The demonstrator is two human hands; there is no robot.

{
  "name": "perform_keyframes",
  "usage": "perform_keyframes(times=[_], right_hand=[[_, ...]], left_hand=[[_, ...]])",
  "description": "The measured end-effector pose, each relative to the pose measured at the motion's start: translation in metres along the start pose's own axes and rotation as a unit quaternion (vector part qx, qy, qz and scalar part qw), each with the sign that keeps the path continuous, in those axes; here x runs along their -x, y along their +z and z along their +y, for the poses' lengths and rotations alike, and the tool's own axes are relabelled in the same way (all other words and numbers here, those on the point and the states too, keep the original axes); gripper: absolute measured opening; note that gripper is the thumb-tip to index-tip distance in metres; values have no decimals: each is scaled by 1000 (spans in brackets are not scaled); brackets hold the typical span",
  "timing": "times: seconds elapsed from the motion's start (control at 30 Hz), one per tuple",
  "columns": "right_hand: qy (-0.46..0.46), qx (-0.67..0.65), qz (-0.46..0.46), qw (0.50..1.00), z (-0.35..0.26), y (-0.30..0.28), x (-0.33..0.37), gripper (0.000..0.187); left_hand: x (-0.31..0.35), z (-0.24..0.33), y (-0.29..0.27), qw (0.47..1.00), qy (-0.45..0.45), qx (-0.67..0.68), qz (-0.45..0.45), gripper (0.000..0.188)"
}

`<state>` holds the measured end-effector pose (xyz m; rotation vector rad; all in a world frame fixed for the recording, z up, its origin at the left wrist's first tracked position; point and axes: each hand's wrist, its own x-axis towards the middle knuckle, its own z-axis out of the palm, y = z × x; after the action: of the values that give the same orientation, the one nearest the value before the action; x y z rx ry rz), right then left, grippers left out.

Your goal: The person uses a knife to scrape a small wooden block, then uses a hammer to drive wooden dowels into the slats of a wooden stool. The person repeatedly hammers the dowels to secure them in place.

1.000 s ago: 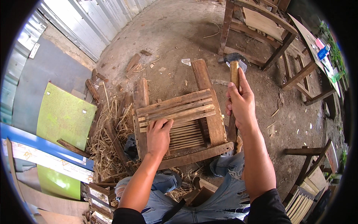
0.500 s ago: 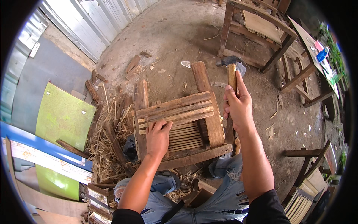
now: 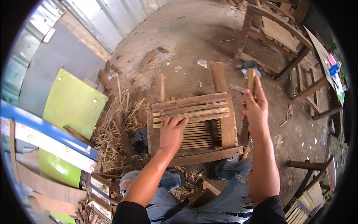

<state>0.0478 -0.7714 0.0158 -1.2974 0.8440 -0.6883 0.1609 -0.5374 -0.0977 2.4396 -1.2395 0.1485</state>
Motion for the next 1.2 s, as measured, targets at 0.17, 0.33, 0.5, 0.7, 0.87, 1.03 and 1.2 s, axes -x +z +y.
perform_keyframes(times=[0.17,0.33,0.5,0.7,0.87,1.03,1.2], right_hand=[[13,7,-16,1000,-3,1,3,58],[9,12,-13,1000,-2,3,3,61],[-6,-1,-19,1000,-2,4,3,61],[2,-3,-8,1000,-3,-2,0,61],[5,8,-8,1000,-3,-4,0,60],[21,7,-15,1000,-6,-6,5,61],[1,-5,-5,1000,-6,-11,6,60]], left_hand=[[2,-1,1,1000,2,10,-7,37],[1,-1,0,1000,4,-5,5,33],[1,-2,1,1000,-6,-5,6,26],[4,2,1,1000,-6,-4,6,25],[3,5,-4,1000,-2,-11,4,23],[3,6,-12,999,22,-5,26,24],[-9,7,-52,993,-48,61,94,25]])
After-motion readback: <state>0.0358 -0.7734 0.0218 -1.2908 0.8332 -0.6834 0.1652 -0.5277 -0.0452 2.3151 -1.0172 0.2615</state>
